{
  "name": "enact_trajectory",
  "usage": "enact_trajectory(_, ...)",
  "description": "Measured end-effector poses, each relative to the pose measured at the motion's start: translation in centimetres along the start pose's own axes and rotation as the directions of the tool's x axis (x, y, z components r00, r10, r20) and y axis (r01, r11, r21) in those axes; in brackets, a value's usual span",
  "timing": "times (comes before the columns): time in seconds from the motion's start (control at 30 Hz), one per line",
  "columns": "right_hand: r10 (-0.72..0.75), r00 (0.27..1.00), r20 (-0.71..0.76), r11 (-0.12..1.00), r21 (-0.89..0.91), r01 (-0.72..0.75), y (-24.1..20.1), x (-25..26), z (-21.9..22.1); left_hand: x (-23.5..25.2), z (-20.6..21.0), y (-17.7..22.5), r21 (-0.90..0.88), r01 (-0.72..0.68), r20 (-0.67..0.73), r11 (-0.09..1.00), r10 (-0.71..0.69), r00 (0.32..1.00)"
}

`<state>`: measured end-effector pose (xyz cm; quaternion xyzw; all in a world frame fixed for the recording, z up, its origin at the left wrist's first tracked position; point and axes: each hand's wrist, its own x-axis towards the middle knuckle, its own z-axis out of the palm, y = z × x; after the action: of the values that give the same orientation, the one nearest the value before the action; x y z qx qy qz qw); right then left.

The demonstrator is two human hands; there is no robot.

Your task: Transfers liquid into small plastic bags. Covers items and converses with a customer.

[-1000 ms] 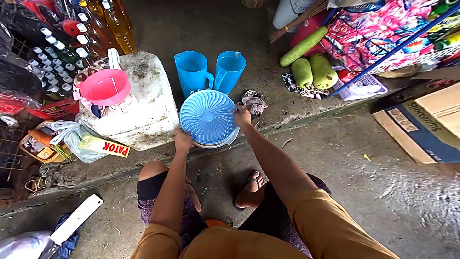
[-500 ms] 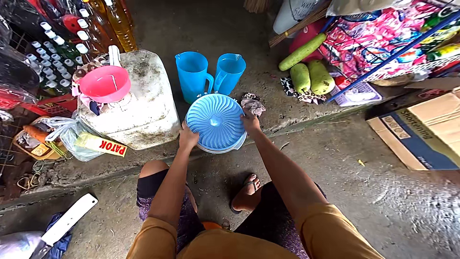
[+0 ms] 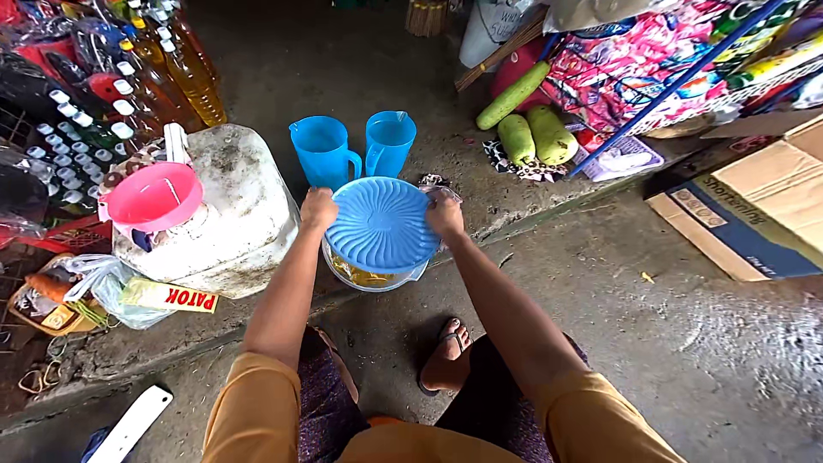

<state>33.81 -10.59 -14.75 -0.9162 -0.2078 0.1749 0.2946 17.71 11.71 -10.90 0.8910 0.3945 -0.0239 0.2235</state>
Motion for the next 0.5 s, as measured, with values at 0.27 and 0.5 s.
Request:
enact_trajectory(0.27, 0.21, 0.93, 0.301, 0.967, -0.206, -0.151, -2.5, 8.4, -2.9, 4.9, -3.6, 4.4, 0.087, 0.151, 0.168, 0.985, -0.163, 0.972)
enact_trajectory(0.5, 0.032, 0.969, 0.244, 0.992, -0.13, 0.0, -1.8, 3.5, -1.7, 1.9, -0.2, -0.7, 0.007, 0.111, 0.084, 0.994, -0.111, 0.99)
